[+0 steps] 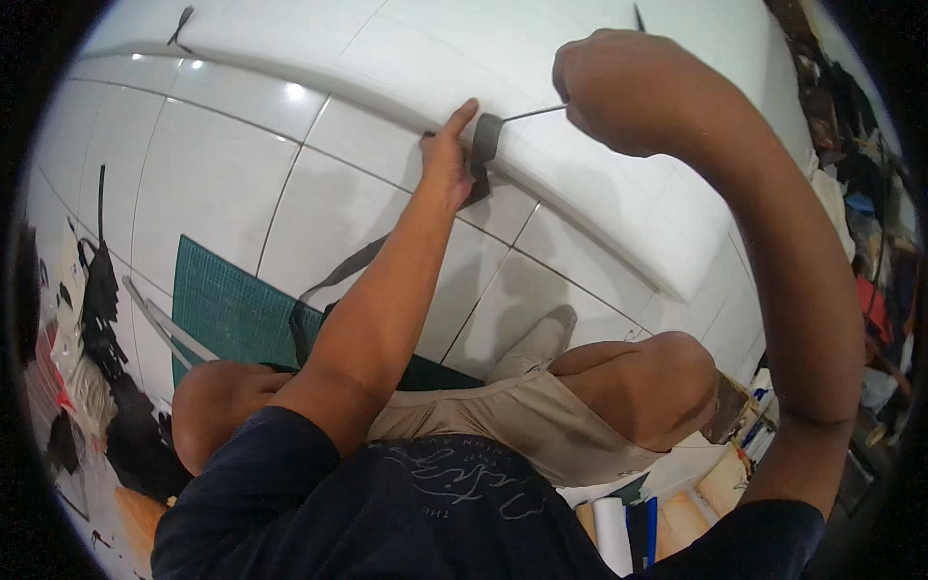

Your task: Measuring and cutting fabric straps on a large white textile surface.

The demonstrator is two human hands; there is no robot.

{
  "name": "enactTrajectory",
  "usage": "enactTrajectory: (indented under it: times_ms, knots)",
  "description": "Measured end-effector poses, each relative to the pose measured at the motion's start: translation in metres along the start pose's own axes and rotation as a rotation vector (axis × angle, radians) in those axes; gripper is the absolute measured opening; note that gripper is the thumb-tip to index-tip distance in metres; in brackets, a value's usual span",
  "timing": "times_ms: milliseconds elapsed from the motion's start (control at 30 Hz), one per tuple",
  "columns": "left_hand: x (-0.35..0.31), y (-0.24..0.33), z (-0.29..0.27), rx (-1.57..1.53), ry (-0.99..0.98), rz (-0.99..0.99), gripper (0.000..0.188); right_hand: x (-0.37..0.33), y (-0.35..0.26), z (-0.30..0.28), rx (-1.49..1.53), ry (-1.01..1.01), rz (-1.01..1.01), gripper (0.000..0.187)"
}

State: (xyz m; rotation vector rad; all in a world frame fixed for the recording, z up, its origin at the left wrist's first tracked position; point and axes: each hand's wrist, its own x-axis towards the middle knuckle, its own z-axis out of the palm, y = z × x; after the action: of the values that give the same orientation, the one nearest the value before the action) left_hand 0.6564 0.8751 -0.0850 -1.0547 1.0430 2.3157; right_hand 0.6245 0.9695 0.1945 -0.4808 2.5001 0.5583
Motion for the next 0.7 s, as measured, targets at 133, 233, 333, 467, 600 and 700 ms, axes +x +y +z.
enactTrajectory:
  times_ms: [133, 233, 333, 467, 600, 700]
  knots:
    - [0.005, -0.003, -0.006, -0.073, -0.072, -0.039, 0.11, 0.006, 0.013, 0.009, 0.022, -0.101, -0.011, 0.019]
    - [0.028, -0.001, -0.022, 0.003, -0.176, -0.005, 0.112, 0.015, 0.013, -0.011, 0.002, -0.19, -0.076, 0.021]
    - [0.007, -0.004, 0.0, 0.427, 0.038, 0.134, 0.116, 0.018, 0.018, -0.016, -0.051, -0.287, -0.027, 0.024]
    - [-0.007, 0.004, 0.012, 0.285, -0.031, 0.225, 0.114, 0.022, 0.022, -0.025, -0.064, -0.285, -0.046, 0.021]
    - [-0.024, 0.008, 0.045, -0.001, -0.214, 0.374, 0.102, 0.022, 0.017, -0.011, -0.069, -0.149, -0.042, 0.022]
    - [-0.03, 0.002, 0.041, 0.043, -0.145, 0.317, 0.102, 0.016, 0.02, 0.0, -0.018, -0.077, -0.087, 0.018]
